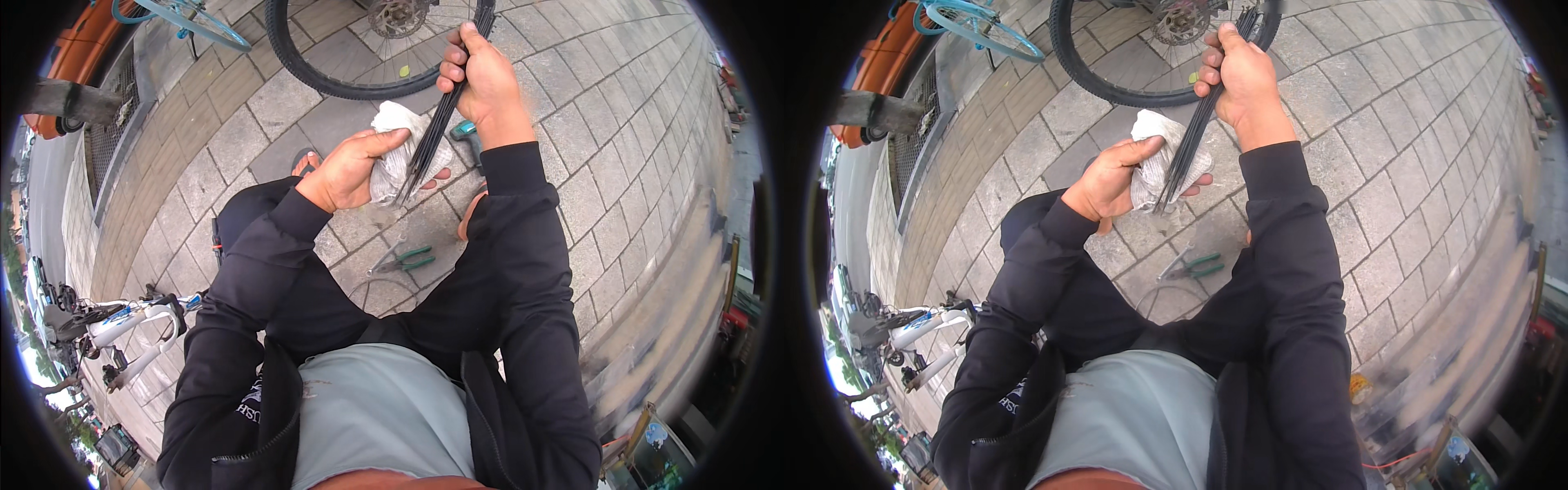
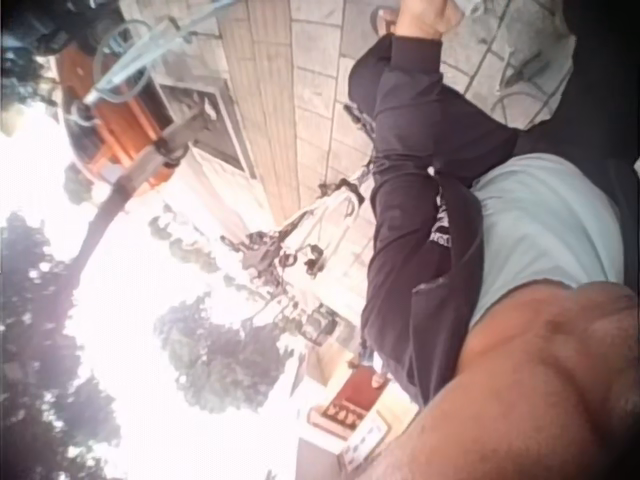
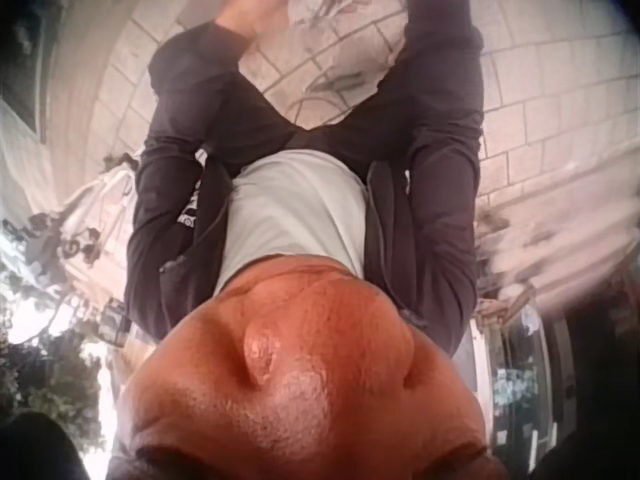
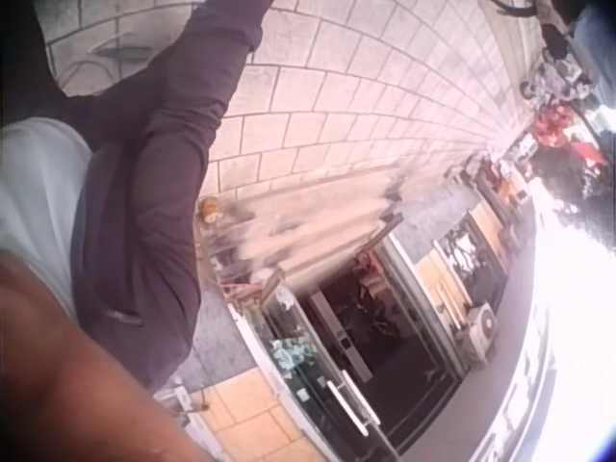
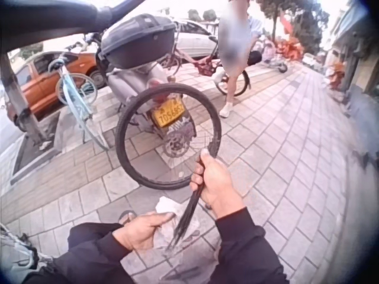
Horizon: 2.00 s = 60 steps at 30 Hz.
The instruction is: The person sits on the sidewalk and wipes a bundle of bicycle spokes with a white cloth. They then stand, walk into a bicycle shop, pick up a yellow spray can, and return outside to spray the spokes.
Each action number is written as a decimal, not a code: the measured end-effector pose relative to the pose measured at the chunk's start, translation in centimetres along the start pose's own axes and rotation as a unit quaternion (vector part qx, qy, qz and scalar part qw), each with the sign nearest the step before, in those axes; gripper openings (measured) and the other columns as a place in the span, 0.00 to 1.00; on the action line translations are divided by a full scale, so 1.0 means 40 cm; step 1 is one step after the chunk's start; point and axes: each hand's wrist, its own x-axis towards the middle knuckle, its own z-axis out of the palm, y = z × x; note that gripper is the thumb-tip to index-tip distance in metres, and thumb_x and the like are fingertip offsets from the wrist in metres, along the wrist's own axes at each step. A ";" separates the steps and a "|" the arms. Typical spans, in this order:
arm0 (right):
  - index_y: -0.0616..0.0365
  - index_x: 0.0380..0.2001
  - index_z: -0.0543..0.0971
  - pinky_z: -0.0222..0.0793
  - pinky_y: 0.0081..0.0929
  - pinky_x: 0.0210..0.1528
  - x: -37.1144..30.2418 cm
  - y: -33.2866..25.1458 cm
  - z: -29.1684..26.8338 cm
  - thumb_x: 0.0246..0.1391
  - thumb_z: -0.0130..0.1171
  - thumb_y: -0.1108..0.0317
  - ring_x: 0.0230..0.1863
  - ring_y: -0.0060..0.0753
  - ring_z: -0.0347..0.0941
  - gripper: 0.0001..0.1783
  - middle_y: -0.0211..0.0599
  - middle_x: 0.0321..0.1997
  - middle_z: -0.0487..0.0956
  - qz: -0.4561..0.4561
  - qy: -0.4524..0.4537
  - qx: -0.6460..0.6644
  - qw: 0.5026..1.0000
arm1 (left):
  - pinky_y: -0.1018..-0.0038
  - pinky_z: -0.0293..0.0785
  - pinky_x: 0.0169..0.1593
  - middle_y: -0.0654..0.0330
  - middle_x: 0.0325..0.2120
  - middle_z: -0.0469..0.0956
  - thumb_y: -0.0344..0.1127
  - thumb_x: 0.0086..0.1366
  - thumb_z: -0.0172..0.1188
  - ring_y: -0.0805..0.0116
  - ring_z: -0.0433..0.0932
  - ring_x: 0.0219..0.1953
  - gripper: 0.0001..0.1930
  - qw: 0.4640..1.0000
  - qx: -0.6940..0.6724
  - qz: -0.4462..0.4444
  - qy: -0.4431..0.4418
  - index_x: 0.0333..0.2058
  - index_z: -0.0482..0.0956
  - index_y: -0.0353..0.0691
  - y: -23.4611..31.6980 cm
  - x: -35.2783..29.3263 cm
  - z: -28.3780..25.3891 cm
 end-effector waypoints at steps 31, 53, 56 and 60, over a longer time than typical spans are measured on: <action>0.51 0.34 0.70 0.47 0.26 0.13 -0.052 -0.061 0.068 0.76 0.50 0.51 0.12 0.19 0.50 0.18 0.20 0.17 0.56 -0.023 0.010 0.052 0.998 | 0.74 0.63 0.18 0.63 0.26 0.71 0.50 0.80 0.52 0.75 0.67 0.17 0.18 0.992 0.125 -0.030 -0.004 0.43 0.71 0.38 -0.060 0.007 0.015; 0.57 0.35 0.73 0.60 0.23 0.17 -0.075 0.116 0.088 0.74 0.55 0.50 0.17 0.17 0.62 0.20 0.23 0.21 0.66 -0.095 -0.057 -0.085 0.990 | 0.48 0.73 0.66 0.51 0.63 0.71 0.52 0.83 0.37 0.48 0.75 0.62 0.27 0.988 -0.089 0.085 0.096 0.67 0.64 0.38 -0.073 0.048 0.025; 0.57 0.34 0.74 0.60 0.21 0.20 -0.043 0.155 0.082 0.74 0.56 0.53 0.20 0.14 0.63 0.19 0.22 0.22 0.69 -0.187 -0.062 -0.273 0.942 | 0.48 0.76 0.63 0.53 0.62 0.72 0.51 0.83 0.38 0.50 0.77 0.60 0.25 0.993 -0.062 0.065 0.080 0.65 0.66 0.39 -0.057 0.049 0.025; 0.58 0.33 0.75 0.57 0.21 0.22 -0.054 0.094 0.045 0.74 0.56 0.59 0.22 0.11 0.61 0.16 0.19 0.22 0.69 -0.238 0.029 -0.361 0.901 | 0.51 0.80 0.60 0.51 0.56 0.78 0.45 0.83 0.42 0.52 0.81 0.55 0.22 0.989 -0.026 0.037 0.141 0.64 0.68 0.36 -0.062 0.042 -0.015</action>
